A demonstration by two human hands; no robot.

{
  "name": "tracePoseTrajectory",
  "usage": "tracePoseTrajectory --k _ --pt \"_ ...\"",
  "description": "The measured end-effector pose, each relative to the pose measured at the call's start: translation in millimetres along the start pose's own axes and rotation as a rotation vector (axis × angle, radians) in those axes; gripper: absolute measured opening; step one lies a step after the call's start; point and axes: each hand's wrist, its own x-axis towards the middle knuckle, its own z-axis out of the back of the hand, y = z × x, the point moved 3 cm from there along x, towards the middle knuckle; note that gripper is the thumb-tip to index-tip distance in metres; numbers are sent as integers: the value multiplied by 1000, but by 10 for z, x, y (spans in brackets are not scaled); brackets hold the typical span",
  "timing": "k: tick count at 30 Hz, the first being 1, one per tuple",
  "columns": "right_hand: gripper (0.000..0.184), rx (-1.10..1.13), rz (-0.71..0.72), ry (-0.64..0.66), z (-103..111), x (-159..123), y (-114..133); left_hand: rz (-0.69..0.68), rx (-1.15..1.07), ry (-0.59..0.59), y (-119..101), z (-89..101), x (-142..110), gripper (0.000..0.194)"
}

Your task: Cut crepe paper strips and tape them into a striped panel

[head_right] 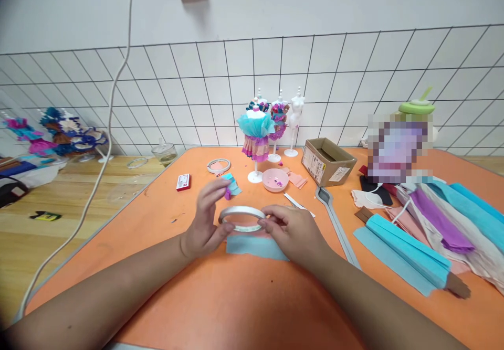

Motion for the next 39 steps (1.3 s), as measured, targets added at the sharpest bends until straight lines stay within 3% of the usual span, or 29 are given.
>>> tracePoseTrajectory --k 2,4,6,8,13,15,23,30,36,39 --pt "24 254 -110 20 -16 -4 -12 -265 156 -47 -82 18 0 46" --pt "30 459 -186 76 -28 -6 -4 -405 235 120 -131 -38 11 40" --pt "34 550 -223 135 -36 -1 9 -347 308 279 -122 -107 33 34" --pt "36 564 -250 157 -42 8 4 -269 386 354 -103 -162 42 26" --pt "39 317 -158 -127 28 21 -30 -225 452 468 -95 -233 21 21" --pt "30 187 -84 -165 41 7 -6 -202 433 503 -90 -237 18 24" --pt "17 40 -65 -167 -15 -21 -8 -183 417 523 -43 -251 1 29" --pt "16 72 -108 -97 -74 6 -93 -201 398 555 -26 -276 -25 28" --pt "29 199 -144 -162 -104 12 -118 -187 389 549 -19 -270 -16 27" --pt "19 222 -159 -109 -142 26 -126 -178 402 553 -20 -277 -27 26"
